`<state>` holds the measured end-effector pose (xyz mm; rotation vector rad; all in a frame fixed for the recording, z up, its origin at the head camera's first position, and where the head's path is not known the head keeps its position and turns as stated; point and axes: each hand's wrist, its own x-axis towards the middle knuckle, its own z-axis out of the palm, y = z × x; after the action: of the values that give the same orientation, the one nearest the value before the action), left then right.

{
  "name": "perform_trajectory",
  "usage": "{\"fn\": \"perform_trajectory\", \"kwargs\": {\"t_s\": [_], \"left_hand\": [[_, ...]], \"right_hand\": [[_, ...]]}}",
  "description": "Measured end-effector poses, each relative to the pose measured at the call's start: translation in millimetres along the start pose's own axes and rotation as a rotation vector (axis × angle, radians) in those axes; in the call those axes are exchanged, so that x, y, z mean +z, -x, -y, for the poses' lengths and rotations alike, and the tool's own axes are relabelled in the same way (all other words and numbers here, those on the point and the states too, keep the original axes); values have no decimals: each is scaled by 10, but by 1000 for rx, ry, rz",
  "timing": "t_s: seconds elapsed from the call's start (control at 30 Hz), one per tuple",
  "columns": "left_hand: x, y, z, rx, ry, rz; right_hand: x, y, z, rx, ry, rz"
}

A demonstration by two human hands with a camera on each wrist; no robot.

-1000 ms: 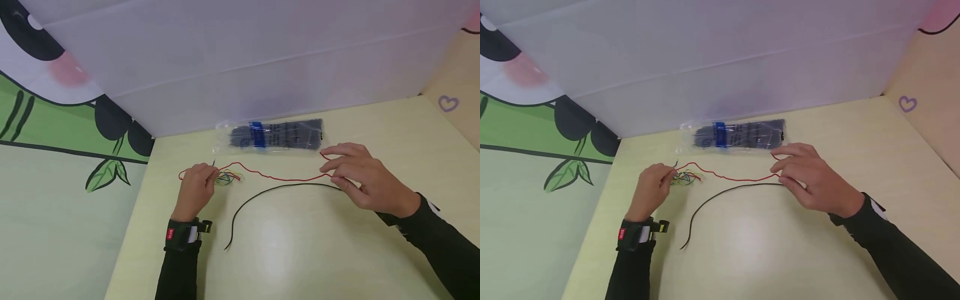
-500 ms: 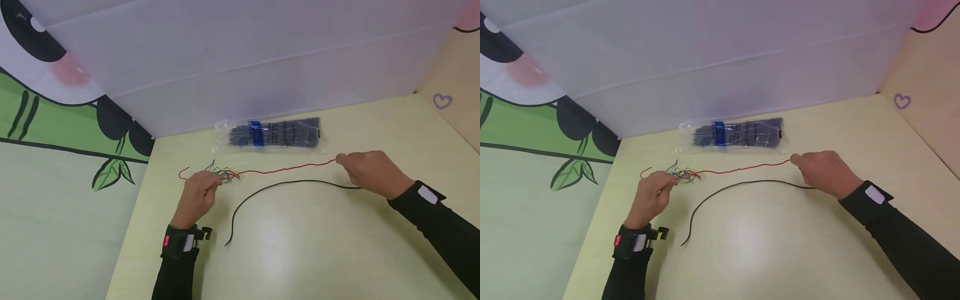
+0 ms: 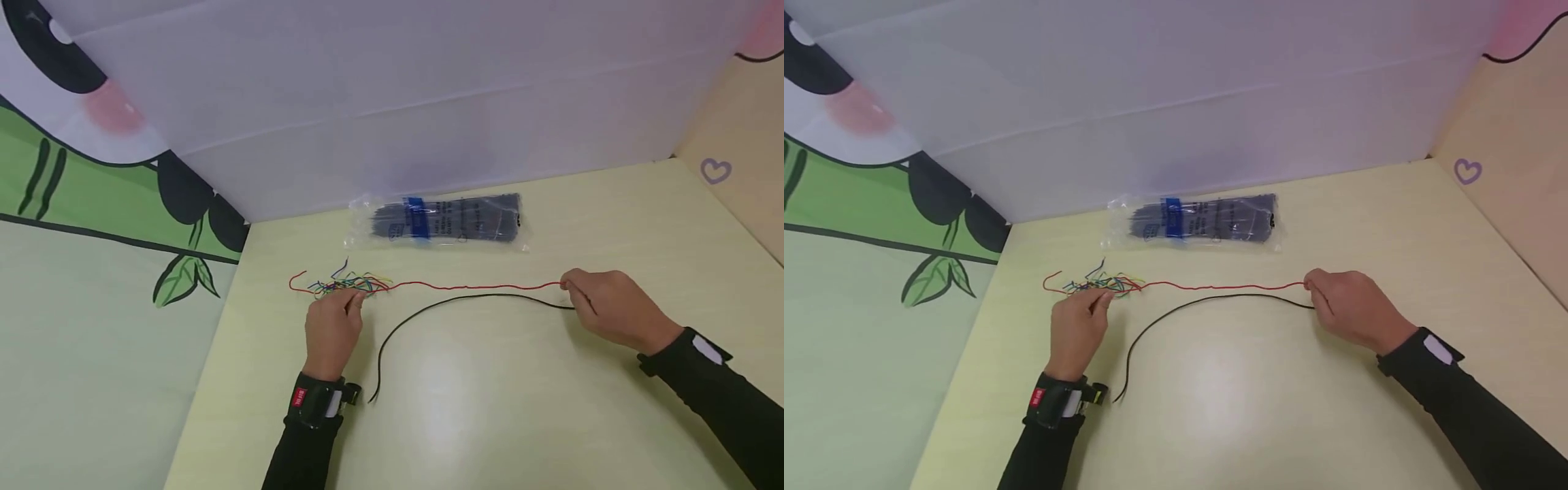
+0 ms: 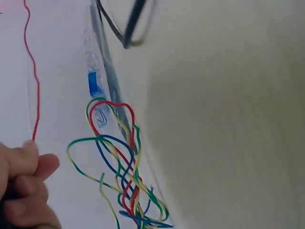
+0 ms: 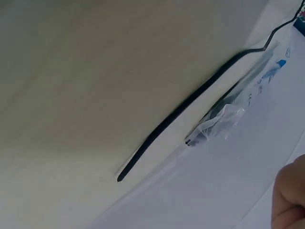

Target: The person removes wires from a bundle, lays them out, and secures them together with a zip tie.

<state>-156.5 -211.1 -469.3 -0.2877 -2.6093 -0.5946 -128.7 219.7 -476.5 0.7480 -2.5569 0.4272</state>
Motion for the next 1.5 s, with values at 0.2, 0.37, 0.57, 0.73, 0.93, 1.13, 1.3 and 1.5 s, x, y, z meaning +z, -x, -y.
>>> {"fn": "perform_trajectory", "kwargs": {"t_s": [0.2,0.37,0.57,0.73,0.93,1.13,1.3,1.5], "left_hand": [[22,67,-59,19,7,-29],[79,149,-250,-23,-2,252],[-11,250,-345,33,-144,447],[-54,351,-308,79,-225,509],[2,301,-157,171,-361,449],[52,192,-78,194,-341,497],[110,84,-105,193,-321,497],[71,117,-156,173,-355,473]], "right_hand": [[32,20,1,73,122,9],[-13,81,11,283,90,188],[-71,134,-5,287,60,283],[-90,180,-26,265,54,413],[-27,199,-34,226,12,434],[28,240,-31,124,43,370],[87,224,-42,-44,191,219],[107,161,-11,-156,239,190]]}}
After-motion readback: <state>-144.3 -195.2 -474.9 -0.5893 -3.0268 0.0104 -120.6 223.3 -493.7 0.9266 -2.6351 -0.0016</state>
